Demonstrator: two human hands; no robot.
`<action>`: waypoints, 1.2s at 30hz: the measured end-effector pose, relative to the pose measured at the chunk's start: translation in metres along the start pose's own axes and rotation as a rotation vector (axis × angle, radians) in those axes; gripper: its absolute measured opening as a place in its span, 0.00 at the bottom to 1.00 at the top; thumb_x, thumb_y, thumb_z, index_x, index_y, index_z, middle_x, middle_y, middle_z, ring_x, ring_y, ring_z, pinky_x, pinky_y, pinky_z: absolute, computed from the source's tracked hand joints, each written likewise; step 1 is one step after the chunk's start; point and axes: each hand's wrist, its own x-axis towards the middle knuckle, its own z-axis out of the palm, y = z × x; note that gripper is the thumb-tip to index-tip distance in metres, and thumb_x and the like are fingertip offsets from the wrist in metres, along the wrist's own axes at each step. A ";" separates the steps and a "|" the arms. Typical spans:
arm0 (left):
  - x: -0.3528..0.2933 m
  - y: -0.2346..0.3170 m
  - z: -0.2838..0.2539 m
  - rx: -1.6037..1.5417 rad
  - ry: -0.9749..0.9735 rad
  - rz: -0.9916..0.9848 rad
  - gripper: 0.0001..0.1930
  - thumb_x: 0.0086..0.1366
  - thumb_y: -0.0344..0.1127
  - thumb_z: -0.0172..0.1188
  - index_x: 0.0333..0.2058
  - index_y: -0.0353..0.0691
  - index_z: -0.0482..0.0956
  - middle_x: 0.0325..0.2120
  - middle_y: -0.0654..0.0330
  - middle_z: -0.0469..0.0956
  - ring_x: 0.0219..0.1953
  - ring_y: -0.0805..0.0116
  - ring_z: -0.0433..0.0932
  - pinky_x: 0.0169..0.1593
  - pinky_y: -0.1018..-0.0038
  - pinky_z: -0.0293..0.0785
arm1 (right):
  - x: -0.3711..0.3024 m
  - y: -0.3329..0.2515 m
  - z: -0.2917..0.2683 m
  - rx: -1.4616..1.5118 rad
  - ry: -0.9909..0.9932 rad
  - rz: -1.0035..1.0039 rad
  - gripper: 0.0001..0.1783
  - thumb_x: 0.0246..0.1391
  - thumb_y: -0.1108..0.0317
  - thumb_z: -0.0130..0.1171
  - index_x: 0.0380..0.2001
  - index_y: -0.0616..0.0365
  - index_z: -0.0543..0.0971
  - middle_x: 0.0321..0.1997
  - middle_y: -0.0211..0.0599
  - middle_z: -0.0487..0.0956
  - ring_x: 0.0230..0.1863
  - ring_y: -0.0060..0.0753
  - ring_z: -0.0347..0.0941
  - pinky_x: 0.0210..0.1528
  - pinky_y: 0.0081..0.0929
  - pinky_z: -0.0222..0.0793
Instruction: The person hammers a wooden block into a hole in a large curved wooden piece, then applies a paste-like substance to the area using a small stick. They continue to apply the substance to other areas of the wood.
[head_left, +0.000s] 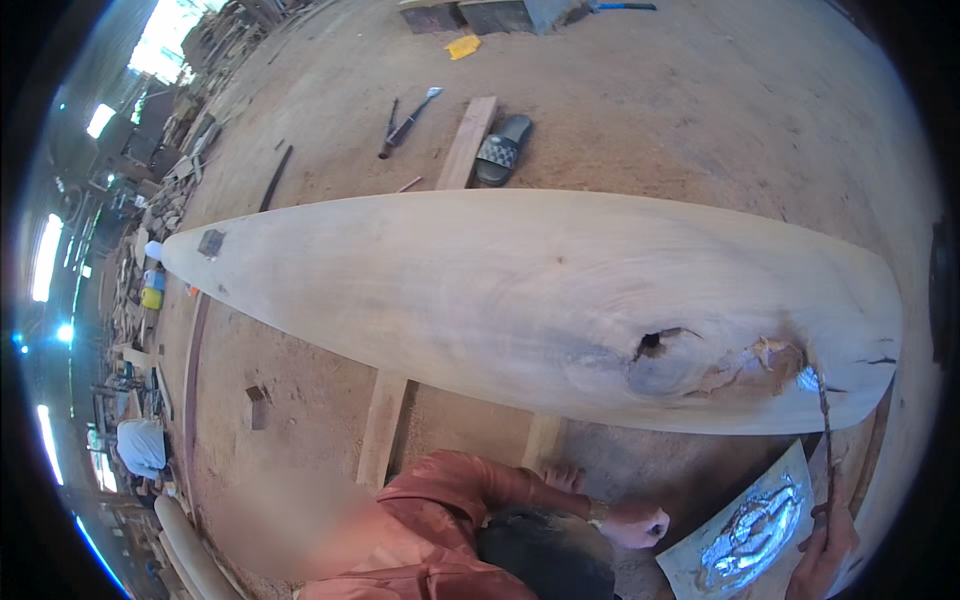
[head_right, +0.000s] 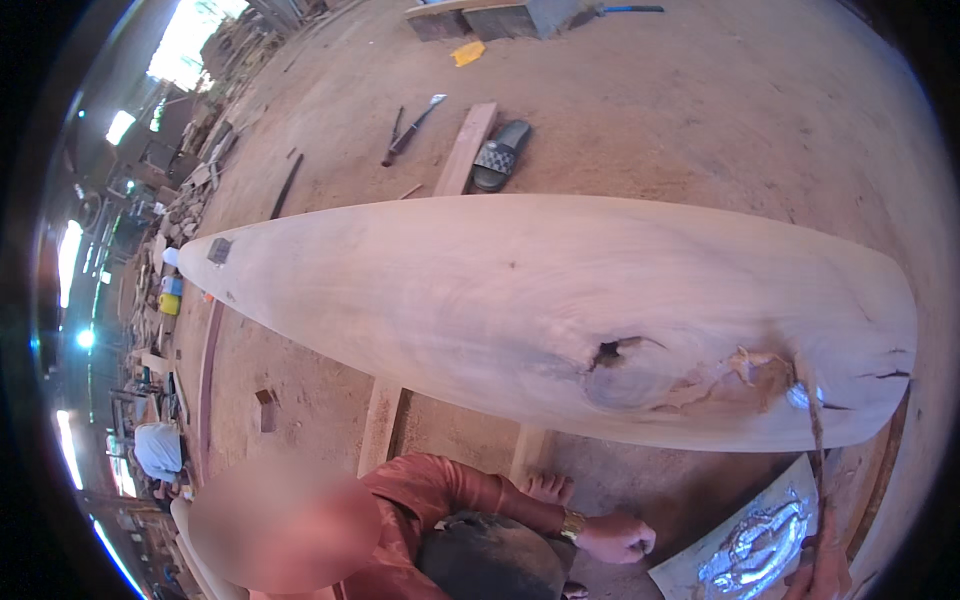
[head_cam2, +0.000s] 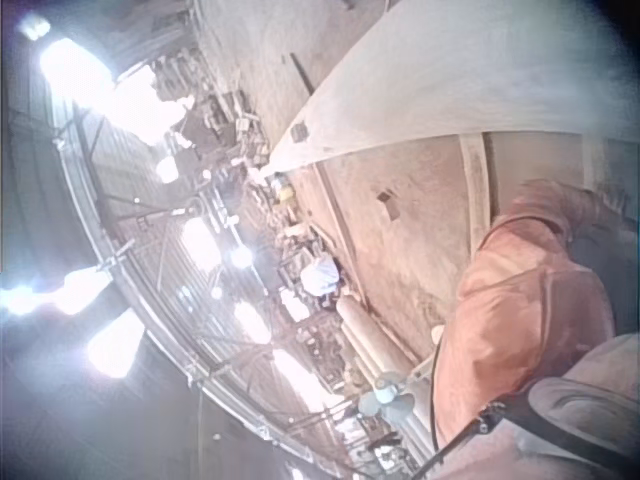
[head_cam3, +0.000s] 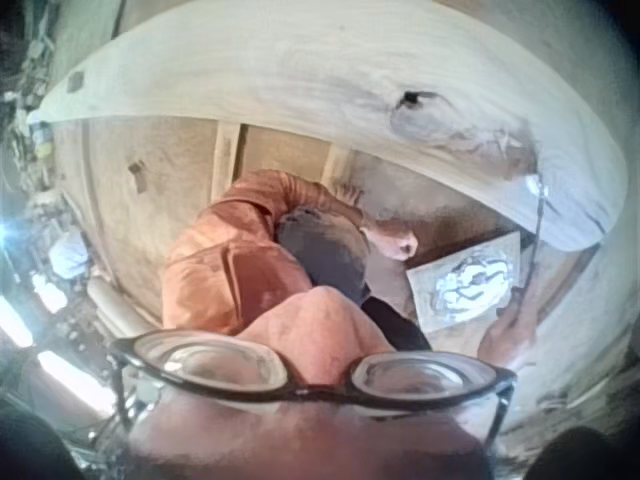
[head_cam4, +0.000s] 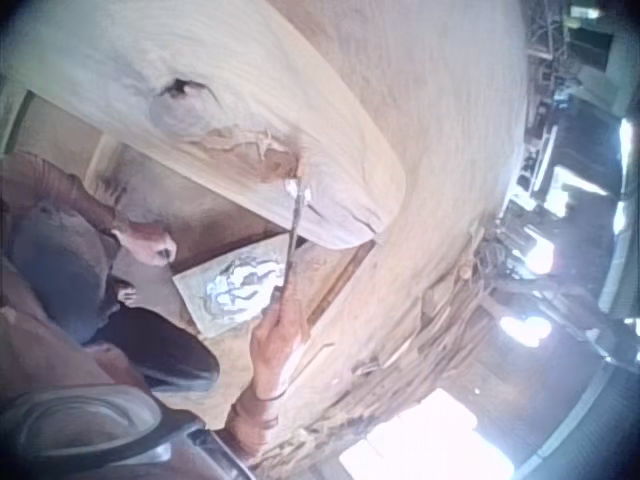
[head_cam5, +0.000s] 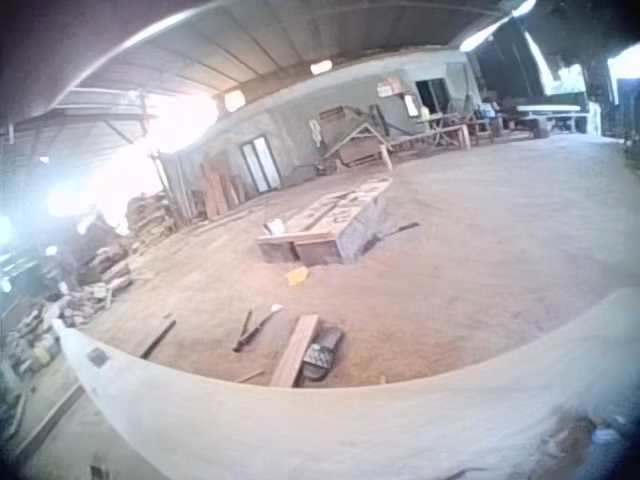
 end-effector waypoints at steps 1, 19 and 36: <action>0.001 0.001 0.000 -0.004 -0.004 0.005 0.09 0.64 0.34 0.58 0.39 0.37 0.82 0.32 0.48 0.84 0.37 0.48 0.84 0.43 0.57 0.79 | 0.003 -0.008 -0.002 -0.011 0.024 -0.008 0.25 0.66 0.76 0.54 0.66 0.57 0.75 0.58 0.57 0.80 0.50 0.49 0.83 0.45 0.38 0.79; -0.002 0.012 -0.013 -0.049 -0.126 -0.106 0.15 0.67 0.37 0.58 0.48 0.35 0.80 0.39 0.46 0.85 0.42 0.50 0.85 0.47 0.60 0.79 | 0.008 -0.086 -0.007 0.037 -0.220 -0.011 0.35 0.60 0.80 0.56 0.71 0.49 0.69 0.47 0.56 0.80 0.40 0.58 0.81 0.38 0.44 0.76; -0.028 -0.002 -0.046 0.034 -0.146 -0.265 0.19 0.68 0.39 0.58 0.53 0.34 0.80 0.44 0.48 0.85 0.48 0.59 0.85 0.55 0.66 0.79 | -0.004 0.128 0.078 -0.179 0.468 -0.328 0.31 0.44 0.82 0.68 0.56 0.54 0.83 0.36 0.40 0.79 0.28 0.40 0.78 0.29 0.34 0.75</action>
